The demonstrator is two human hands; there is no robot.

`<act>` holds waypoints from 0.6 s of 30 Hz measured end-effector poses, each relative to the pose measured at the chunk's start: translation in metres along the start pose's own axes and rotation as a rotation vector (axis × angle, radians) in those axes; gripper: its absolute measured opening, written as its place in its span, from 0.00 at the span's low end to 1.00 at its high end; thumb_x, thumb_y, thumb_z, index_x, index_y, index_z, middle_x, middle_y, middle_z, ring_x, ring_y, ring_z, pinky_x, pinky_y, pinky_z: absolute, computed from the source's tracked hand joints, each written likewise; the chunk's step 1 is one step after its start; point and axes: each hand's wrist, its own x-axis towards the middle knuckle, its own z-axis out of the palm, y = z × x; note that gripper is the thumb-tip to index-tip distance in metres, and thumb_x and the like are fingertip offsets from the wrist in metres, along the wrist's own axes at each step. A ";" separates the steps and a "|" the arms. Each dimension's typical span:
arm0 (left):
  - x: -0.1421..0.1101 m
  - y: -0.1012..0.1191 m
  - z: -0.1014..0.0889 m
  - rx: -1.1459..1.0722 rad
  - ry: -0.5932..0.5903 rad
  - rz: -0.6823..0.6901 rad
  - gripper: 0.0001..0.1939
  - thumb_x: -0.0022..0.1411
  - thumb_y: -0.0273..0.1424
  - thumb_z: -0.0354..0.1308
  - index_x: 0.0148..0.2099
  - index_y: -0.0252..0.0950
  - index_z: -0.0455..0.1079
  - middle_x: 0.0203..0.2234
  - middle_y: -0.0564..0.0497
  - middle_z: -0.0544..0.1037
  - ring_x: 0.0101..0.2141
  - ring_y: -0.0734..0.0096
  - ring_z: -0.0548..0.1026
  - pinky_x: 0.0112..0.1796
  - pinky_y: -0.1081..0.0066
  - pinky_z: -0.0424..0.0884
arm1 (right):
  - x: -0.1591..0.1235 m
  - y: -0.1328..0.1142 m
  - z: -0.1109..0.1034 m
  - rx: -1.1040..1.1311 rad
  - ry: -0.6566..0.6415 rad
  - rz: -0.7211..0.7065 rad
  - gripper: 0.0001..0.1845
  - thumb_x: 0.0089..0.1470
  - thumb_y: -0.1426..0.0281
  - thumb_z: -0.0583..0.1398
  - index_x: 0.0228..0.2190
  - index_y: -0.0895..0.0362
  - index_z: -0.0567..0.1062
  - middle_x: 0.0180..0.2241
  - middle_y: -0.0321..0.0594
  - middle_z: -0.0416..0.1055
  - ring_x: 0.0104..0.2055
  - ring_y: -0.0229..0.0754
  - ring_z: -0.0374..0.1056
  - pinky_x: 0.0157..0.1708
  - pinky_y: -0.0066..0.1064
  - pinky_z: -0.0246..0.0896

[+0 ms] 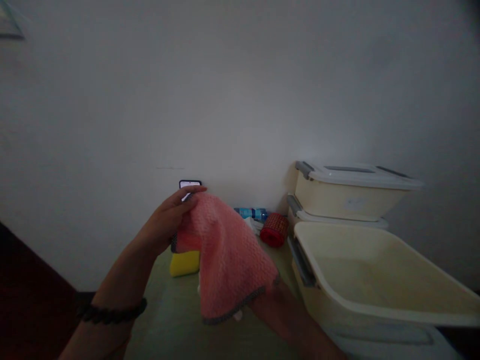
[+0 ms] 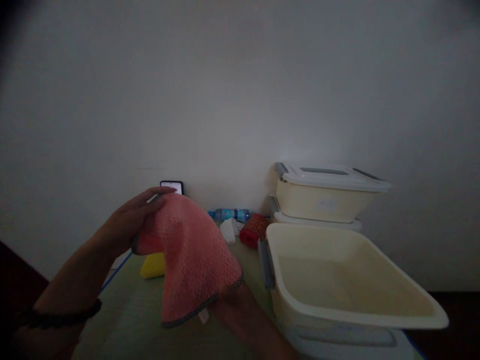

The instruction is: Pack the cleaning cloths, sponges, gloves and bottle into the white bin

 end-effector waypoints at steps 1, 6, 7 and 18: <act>-0.001 0.000 -0.003 0.020 -0.051 -0.008 0.18 0.53 0.36 0.56 0.47 0.40 0.67 0.28 0.53 0.72 0.23 0.77 0.67 0.22 0.78 0.65 | 0.002 0.002 0.000 -0.007 0.040 -0.020 0.26 0.30 0.58 0.68 0.36 0.51 0.75 0.45 0.42 0.71 0.49 0.49 0.63 0.51 0.41 0.53; 0.000 -0.004 -0.024 0.262 -0.231 0.066 0.18 0.51 0.38 0.57 0.46 0.40 0.70 0.33 0.49 0.76 0.31 0.67 0.72 0.29 0.73 0.68 | 0.010 0.002 -0.008 -0.057 0.341 -0.113 0.14 0.40 0.66 0.65 0.33 0.54 0.75 0.40 0.39 0.74 0.47 0.46 0.66 0.49 0.39 0.56; 0.001 -0.006 -0.027 0.316 -0.241 0.079 0.18 0.51 0.38 0.57 0.45 0.40 0.71 0.33 0.49 0.76 0.32 0.66 0.73 0.29 0.73 0.68 | 0.011 0.002 -0.011 -0.078 0.410 -0.125 0.14 0.40 0.66 0.64 0.33 0.54 0.75 0.40 0.39 0.74 0.47 0.46 0.66 0.48 0.39 0.58; 0.002 -0.006 -0.023 0.326 -0.221 0.175 0.34 0.52 0.33 0.56 0.60 0.42 0.51 0.43 0.45 0.75 0.41 0.61 0.73 0.38 0.67 0.69 | 0.013 -0.004 -0.027 -0.377 0.535 -0.208 0.17 0.46 0.61 0.59 0.38 0.54 0.73 0.41 0.41 0.73 0.46 0.49 0.66 0.44 0.42 0.60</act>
